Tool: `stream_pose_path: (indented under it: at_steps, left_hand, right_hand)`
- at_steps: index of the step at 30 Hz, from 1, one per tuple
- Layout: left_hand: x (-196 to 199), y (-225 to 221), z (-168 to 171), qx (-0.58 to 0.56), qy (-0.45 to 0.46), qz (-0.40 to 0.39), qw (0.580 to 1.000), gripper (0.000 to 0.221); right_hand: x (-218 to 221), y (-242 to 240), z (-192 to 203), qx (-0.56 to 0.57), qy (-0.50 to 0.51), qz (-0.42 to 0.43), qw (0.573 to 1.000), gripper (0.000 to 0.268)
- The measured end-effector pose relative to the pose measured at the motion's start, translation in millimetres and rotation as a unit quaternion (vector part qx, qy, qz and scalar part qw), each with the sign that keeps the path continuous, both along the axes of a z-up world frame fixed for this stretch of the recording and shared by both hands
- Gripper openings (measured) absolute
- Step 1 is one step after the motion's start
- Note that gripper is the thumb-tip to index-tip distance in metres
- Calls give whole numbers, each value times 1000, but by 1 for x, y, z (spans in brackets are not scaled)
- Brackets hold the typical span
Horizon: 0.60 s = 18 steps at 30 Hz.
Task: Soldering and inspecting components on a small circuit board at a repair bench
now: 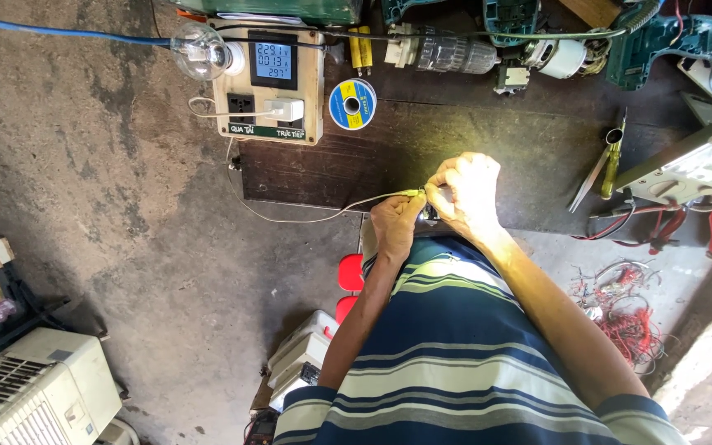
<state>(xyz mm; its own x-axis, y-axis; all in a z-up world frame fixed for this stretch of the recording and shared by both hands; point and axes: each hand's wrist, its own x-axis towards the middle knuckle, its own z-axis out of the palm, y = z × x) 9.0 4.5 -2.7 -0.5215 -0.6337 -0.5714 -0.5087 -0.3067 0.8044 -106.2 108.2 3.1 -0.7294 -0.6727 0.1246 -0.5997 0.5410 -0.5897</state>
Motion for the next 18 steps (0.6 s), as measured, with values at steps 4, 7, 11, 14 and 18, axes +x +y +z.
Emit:
stream_pose_path:
  at_steps: [4, 7, 11, 14, 18]
  left_hand:
    - [0, 0, 3, 5, -1, 2, 1000, 16]
    - [2, 1, -4, 4, -1, 2, 1000, 15]
    - [-1, 0, 0, 4, 1, 0, 1000, 15]
    - [0, 0, -2, 11, 1, 4, 1000, 15]
    - [-1, 0, 1, 20, 2, 14, 1000, 16]
  right_hand:
    - [1, 1, -3, 6, -2, 0, 1000, 17]
    - [0, 0, 0, 1, -2, 0, 1000, 16]
    - [1, 1, -4, 3, -5, 1, 1000, 17]
    - [3, 3, -12, 2, -1, -4, 1000, 17]
    - [4, 3, -11, -3, 8, -5, 1000, 17]
